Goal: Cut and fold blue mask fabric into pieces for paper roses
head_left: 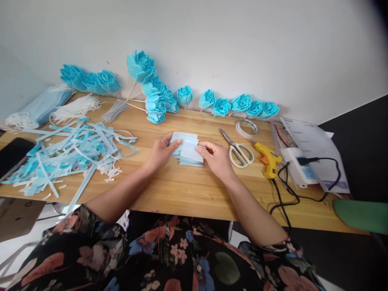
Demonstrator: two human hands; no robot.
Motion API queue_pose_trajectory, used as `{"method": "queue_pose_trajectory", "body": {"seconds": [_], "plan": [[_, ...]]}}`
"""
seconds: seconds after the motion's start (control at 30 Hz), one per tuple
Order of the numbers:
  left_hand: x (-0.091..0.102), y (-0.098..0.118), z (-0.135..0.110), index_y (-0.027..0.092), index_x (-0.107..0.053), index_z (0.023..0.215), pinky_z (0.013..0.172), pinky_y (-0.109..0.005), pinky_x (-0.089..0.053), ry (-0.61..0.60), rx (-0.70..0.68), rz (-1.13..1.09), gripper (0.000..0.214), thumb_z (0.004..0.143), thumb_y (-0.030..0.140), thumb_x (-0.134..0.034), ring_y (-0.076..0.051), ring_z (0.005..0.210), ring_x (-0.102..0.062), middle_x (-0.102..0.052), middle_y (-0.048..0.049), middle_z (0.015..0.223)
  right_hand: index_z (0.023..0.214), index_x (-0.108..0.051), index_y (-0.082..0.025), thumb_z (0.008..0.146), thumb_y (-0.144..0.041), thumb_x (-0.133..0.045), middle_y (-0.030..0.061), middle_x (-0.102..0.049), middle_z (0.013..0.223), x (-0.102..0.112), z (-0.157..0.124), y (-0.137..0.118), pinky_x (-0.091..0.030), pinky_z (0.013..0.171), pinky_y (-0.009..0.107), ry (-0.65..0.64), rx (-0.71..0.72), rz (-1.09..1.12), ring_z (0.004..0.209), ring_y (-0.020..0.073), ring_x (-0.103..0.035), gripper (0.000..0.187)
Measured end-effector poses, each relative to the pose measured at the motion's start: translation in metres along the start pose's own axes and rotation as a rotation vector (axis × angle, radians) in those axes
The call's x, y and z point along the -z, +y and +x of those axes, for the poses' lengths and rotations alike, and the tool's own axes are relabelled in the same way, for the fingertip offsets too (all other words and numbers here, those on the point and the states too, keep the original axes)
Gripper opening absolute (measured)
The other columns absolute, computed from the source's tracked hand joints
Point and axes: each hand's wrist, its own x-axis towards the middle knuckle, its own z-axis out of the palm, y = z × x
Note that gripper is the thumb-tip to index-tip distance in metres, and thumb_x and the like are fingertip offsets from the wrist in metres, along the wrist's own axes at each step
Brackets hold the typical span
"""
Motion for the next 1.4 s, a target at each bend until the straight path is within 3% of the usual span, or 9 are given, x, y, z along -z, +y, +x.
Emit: {"method": "queue_pose_trajectory", "body": {"seconds": [0.2,0.3,0.4,0.53,0.7,0.83,0.97,1.1,1.4], "plan": [[0.009,0.003,0.008,0.014,-0.070,0.093,0.069,-0.024,-0.050,0.136,0.028,-0.178,0.030,0.073,0.035,-0.080,-0.015,0.072,-0.065,-0.075,-0.0025,0.083,0.086,-0.068,-0.019,0.085,-0.043,-0.063,-0.0002,-0.065,0.074,0.008,0.008,0.013,-0.044,0.064,0.026,0.045,0.002,0.105,0.066,0.0136,-0.056,0.025],[0.013,0.009,0.011,0.014,-0.070,0.093,0.067,-0.023,-0.051,0.115,0.055,-0.304,0.029,0.072,0.032,-0.082,-0.014,0.070,-0.066,-0.075,-0.0026,0.083,0.091,-0.066,-0.020,0.084,-0.042,-0.064,-0.0010,-0.065,0.076,0.007,0.010,0.018,-0.045,0.063,0.025,0.038,-0.021,0.175,0.066,0.0133,-0.057,0.024],[0.015,0.015,0.009,0.014,-0.071,0.087,0.060,-0.022,-0.051,-0.020,0.114,-0.365,0.027,0.072,0.033,-0.083,-0.013,0.062,-0.065,-0.074,-0.0033,0.076,0.091,-0.065,-0.021,0.083,-0.043,-0.064,-0.0011,-0.066,0.074,0.004,0.010,0.016,-0.047,0.063,0.027,0.085,-0.064,0.204,0.066,0.0144,-0.059,0.024],[0.012,0.019,0.000,0.014,-0.074,0.087,0.060,-0.025,-0.053,-0.291,0.176,-0.233,0.035,0.070,0.044,-0.084,-0.015,0.061,-0.067,-0.074,-0.0062,0.073,0.091,-0.064,-0.022,0.085,-0.043,-0.062,-0.0035,-0.060,0.064,0.004,0.008,0.011,-0.046,0.061,0.028,0.154,-0.022,0.167,0.060,0.0145,-0.056,0.022],[0.004,0.021,-0.011,0.015,-0.079,0.090,0.066,-0.025,-0.051,-0.490,0.176,0.021,0.030,0.076,0.042,-0.080,-0.018,0.078,-0.069,-0.077,-0.0115,0.095,0.093,-0.066,-0.022,0.089,-0.046,-0.059,-0.0011,-0.064,0.069,0.006,0.001,0.004,-0.045,0.060,0.028,0.188,0.084,-0.069,0.061,0.0152,-0.057,0.025],[-0.001,0.022,-0.016,0.016,-0.079,0.090,0.066,-0.025,-0.049,-0.480,0.141,0.042,0.030,0.078,0.042,-0.077,-0.018,0.077,-0.067,-0.076,-0.0097,0.092,0.093,-0.069,-0.024,0.093,-0.041,-0.056,0.0030,-0.074,0.086,0.005,-0.004,-0.001,-0.050,0.073,0.031,0.170,0.235,-0.217,0.075,0.0181,-0.065,0.022],[-0.002,0.020,-0.016,0.016,-0.080,0.090,0.067,-0.024,-0.049,-0.335,0.072,0.009,0.028,0.077,0.041,-0.078,-0.015,0.074,-0.065,-0.075,-0.0070,0.088,0.092,-0.070,-0.025,0.094,-0.037,-0.055,0.0038,-0.076,0.089,0.002,-0.004,-0.002,-0.052,0.075,0.033,0.113,0.307,-0.233,0.079,0.0194,-0.068,0.020],[-0.001,0.018,-0.014,0.015,-0.079,0.088,0.064,-0.026,-0.049,-0.259,0.102,0.020,0.027,0.076,0.040,-0.079,-0.015,0.066,-0.063,-0.074,-0.0054,0.079,0.091,-0.068,-0.024,0.092,-0.036,-0.056,0.0039,-0.075,0.088,0.001,-0.003,-0.001,-0.053,0.077,0.035,0.168,0.247,-0.199,0.080,0.0201,-0.068,0.017],[-0.002,0.016,-0.012,0.015,-0.079,0.081,0.060,-0.025,-0.049,-0.313,0.112,0.087,0.021,0.072,0.033,-0.081,-0.016,0.065,-0.065,-0.076,-0.0059,0.080,0.094,-0.062,-0.023,0.089,-0.048,-0.058,0.0007,-0.063,0.075,0.002,0.003,0.008,-0.050,0.058,0.028,0.191,0.015,0.084,0.065,0.0155,-0.058,0.026]]}}
